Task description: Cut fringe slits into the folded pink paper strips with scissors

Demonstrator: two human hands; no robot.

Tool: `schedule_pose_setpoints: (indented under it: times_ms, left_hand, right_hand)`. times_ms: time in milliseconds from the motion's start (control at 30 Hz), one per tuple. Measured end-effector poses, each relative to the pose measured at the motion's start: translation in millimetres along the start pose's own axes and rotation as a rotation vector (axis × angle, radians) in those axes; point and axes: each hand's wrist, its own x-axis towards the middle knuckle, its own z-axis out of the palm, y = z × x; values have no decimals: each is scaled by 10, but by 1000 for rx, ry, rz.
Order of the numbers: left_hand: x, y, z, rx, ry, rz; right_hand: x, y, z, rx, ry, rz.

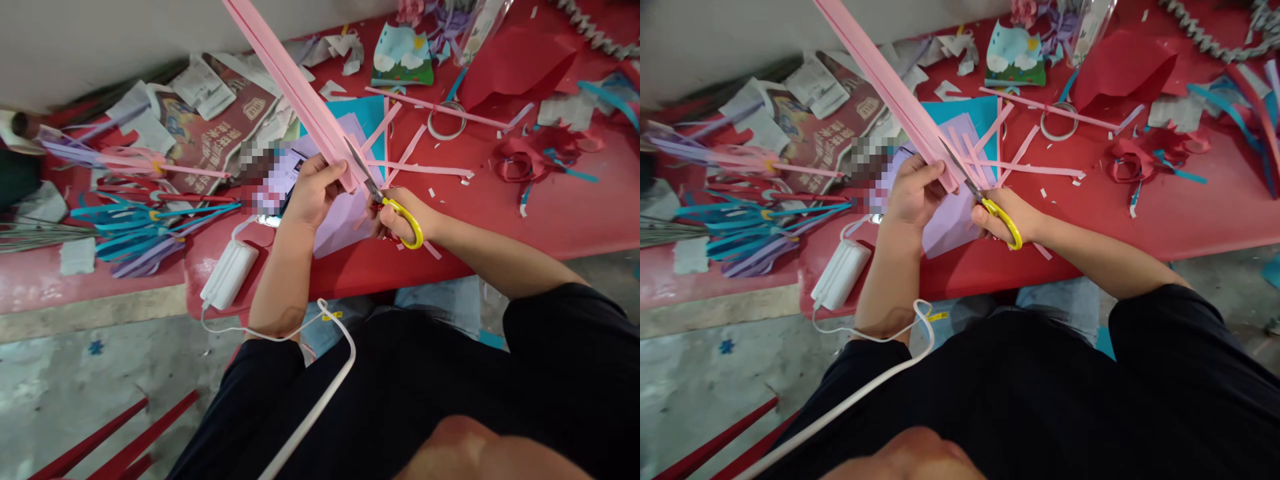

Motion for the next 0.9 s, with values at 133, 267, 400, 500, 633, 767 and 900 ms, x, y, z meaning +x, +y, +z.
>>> schedule_pose_setpoints:
  times_ms: [133,267,400,500,633,767,900]
  left_hand:
    - [-28,27,24,-11,-45,-24]
    - [-60,60,70,-18,-73,-45]
    - [-106,70,138,-24,-108,-75]
    - [-135,70,180,-21,-132,-99]
    - [-149,74,214,-13,-158,-100]
    - [-149,79,230,-7,-184,-87]
    - [-136,63,214,13,-168,-96]
  right_hand:
    - [4,-55,-3,-6,-4,21]
    - [8,-97,17,29,27,32]
    - [-2,-70,27,58,45,35]
    - [-13,-48,17,13,50,17]
    - [-13,-55,16,-28,70,-12]
    - [4,-73,39,-31,102,11]
    - [15,-104,52,-16,133,77]
